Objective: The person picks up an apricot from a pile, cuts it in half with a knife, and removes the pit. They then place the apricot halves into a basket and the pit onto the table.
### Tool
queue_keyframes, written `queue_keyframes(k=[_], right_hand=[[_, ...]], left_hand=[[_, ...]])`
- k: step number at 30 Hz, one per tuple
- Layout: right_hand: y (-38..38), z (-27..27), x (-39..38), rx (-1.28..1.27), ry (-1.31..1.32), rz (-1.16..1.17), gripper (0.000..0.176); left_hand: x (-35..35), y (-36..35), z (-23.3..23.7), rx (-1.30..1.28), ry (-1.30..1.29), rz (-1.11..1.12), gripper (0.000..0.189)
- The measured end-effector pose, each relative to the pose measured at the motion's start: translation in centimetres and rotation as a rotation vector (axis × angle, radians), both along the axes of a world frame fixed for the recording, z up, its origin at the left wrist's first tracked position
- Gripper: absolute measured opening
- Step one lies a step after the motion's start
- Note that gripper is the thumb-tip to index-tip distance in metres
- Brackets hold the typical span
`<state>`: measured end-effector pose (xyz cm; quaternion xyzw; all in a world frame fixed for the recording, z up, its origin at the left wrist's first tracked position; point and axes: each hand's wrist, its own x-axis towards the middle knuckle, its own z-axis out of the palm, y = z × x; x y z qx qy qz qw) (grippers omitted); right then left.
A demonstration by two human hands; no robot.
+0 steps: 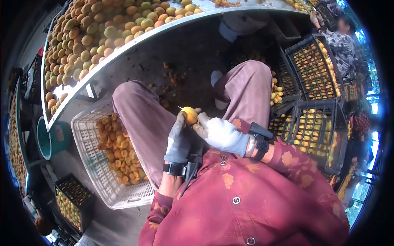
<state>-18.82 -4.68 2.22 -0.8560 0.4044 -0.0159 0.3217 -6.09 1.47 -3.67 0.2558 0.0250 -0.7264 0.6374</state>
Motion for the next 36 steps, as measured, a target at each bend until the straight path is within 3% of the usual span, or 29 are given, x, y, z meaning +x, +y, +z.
queue_keyframes(k=[3, 5, 6, 8, 9, 11, 16, 20, 27, 29, 30, 32, 34, 36], right_hand=[[-1.1, -0.7, -0.9, 0.025, -0.081, 0.059, 0.031], [-2.0, 0.9, -1.1, 0.378, -0.082, 0.021, 0.031], [-2.4, 2.4, -0.7, 0.375, -0.082, 0.016, 0.031], [-2.9, 5.1, 0.3, 0.827, 0.132, -0.178, 0.03], [-2.5, 4.3, 0.1, 0.829, 0.132, -0.173, 0.03], [-1.1, 1.6, -1.0, 0.123, -0.101, 0.168, 0.03], [0.2, -0.5, -0.4, 0.152, -0.059, 0.028, 0.029], [1.2, -2.3, -0.2, -0.013, -0.05, -0.012, 0.036], [0.8, -3.8, -1.3, -0.203, -0.048, 0.016, 0.028], [1.0, -3.6, -1.3, -0.205, -0.045, -0.006, 0.033], [1.1, -3.5, -1.2, -0.207, -0.042, -0.028, 0.038], [0.5, -2.7, -0.9, -0.141, -0.102, -0.028, 0.044], [-0.1, -1.2, -0.4, -0.072, -0.16, -0.033, 0.049], [-0.9, 0.4, 0.2, 0.087, 0.102, 0.04, 0.057]], left_hand=[[0.3, -0.2, -0.8, 0.044, -0.1, -0.025, 0.05], [0.2, 0.0, -0.8, 0.058, -0.394, -0.041, 0.047], [0.3, 0.0, -0.5, 0.054, -0.393, -0.045, 0.047], [0.7, 0.2, -0.3, 0.048, -0.482, -0.062, 0.049], [0.8, 0.3, -0.2, 0.051, -0.484, -0.058, 0.049], [0.5, 0.2, -0.2, 0.048, -0.369, 0.04, 0.052], [0.4, -0.1, -1.7, 0.049, -0.22, 0.076, 0.059], [0.6, 0.2, -2.7, 0.025, -0.04, 0.041, 0.064], [0.1, -0.2, -0.8, 0.178, 0.065, 0.004, 0.054], [0.5, -0.1, -2.9, 0.143, -0.45, -0.058, 0.044], [0.6, -0.1, -2.5, 0.143, -0.45, -0.058, 0.044], [0.9, -0.2, -1.4, 0.089, -0.797, -0.038, 0.038], [0.9, 0.0, -1.5, 0.099, -0.834, -0.014, 0.036], [1.0, 0.2, -1.3, 0.109, -0.872, 0.016, 0.035]])
